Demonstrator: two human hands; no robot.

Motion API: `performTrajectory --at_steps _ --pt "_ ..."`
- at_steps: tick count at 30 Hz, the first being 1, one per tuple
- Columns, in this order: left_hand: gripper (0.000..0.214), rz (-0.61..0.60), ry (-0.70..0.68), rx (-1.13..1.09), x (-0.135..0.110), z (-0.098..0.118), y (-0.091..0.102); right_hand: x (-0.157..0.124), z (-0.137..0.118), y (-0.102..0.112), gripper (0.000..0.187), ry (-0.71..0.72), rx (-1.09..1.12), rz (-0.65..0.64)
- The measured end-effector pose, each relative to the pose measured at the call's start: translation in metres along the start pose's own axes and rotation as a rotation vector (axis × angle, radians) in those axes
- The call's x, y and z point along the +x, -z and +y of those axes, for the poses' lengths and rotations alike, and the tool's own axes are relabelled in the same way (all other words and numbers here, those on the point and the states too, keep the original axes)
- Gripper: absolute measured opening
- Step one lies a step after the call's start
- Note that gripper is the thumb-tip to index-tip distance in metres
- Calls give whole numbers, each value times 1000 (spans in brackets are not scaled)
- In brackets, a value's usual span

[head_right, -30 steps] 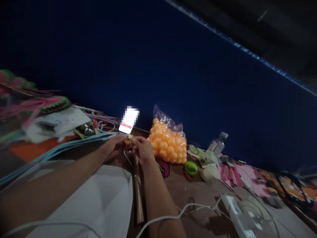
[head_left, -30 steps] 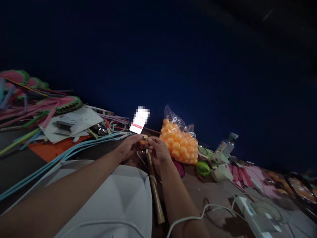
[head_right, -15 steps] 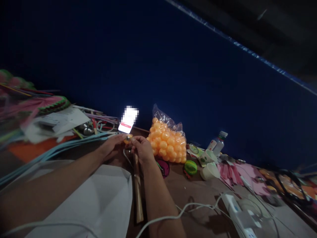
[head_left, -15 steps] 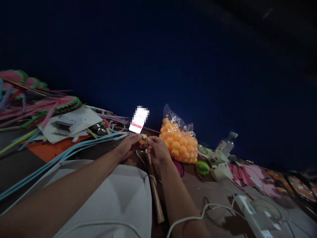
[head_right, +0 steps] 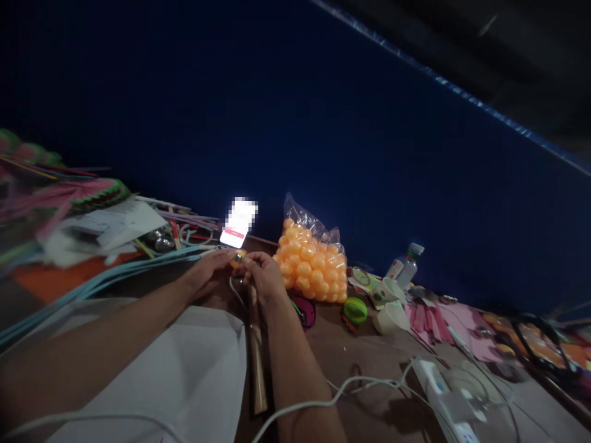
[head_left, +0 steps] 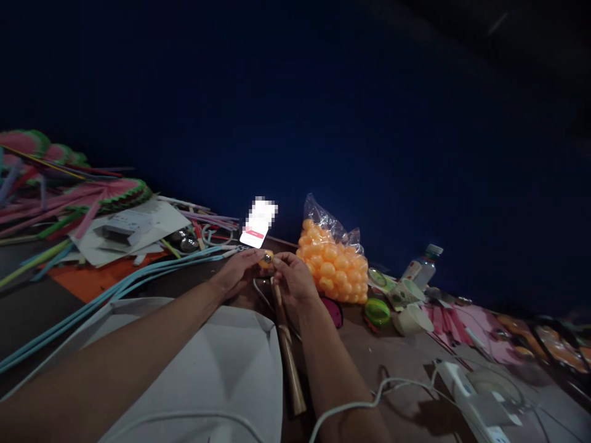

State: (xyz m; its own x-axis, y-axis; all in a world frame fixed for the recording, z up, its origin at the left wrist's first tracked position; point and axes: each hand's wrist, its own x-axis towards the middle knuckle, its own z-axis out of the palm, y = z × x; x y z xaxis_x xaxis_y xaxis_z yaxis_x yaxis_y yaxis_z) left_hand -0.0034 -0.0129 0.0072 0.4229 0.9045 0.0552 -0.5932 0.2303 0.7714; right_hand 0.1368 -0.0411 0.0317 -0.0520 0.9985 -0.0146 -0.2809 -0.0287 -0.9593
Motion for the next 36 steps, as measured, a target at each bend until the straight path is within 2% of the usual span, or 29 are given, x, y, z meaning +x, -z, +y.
performTrajectory --at_steps 12,15,18,20,22,23,25,29,32,36 --pt "23 -2 6 -32 1 1 1 3 8 0 29 20 32 38" --pt "20 -13 17 -56 1 1 -1 3 4 -1 23 16 -70 65" --pt "16 29 21 -102 3 -1 1 -2 -8 4 15 4 -322 98" --pt "13 98 15 -148 7 -3 5 -9 -18 9 11 24 -683 123" --pt "10 173 13 -196 10 -4 8 -16 -26 14 13 29 -1151 109" --pt "9 207 16 -217 12 -4 9 -20 -27 16 15 -3 -1342 82" --pt "7 254 24 -247 13 -3 11 -23 -25 18 17 -88 -1586 -16" --pt "8 271 31 -254 12 0 9 -20 -10 18 19 -136 -1673 -189" --pt "7 265 34 -251 11 0 9 -15 -3 19 26 -169 -1635 -202" --pt "9 275 25 -245 12 -1 10 -17 0 23 32 -201 -1605 -152"
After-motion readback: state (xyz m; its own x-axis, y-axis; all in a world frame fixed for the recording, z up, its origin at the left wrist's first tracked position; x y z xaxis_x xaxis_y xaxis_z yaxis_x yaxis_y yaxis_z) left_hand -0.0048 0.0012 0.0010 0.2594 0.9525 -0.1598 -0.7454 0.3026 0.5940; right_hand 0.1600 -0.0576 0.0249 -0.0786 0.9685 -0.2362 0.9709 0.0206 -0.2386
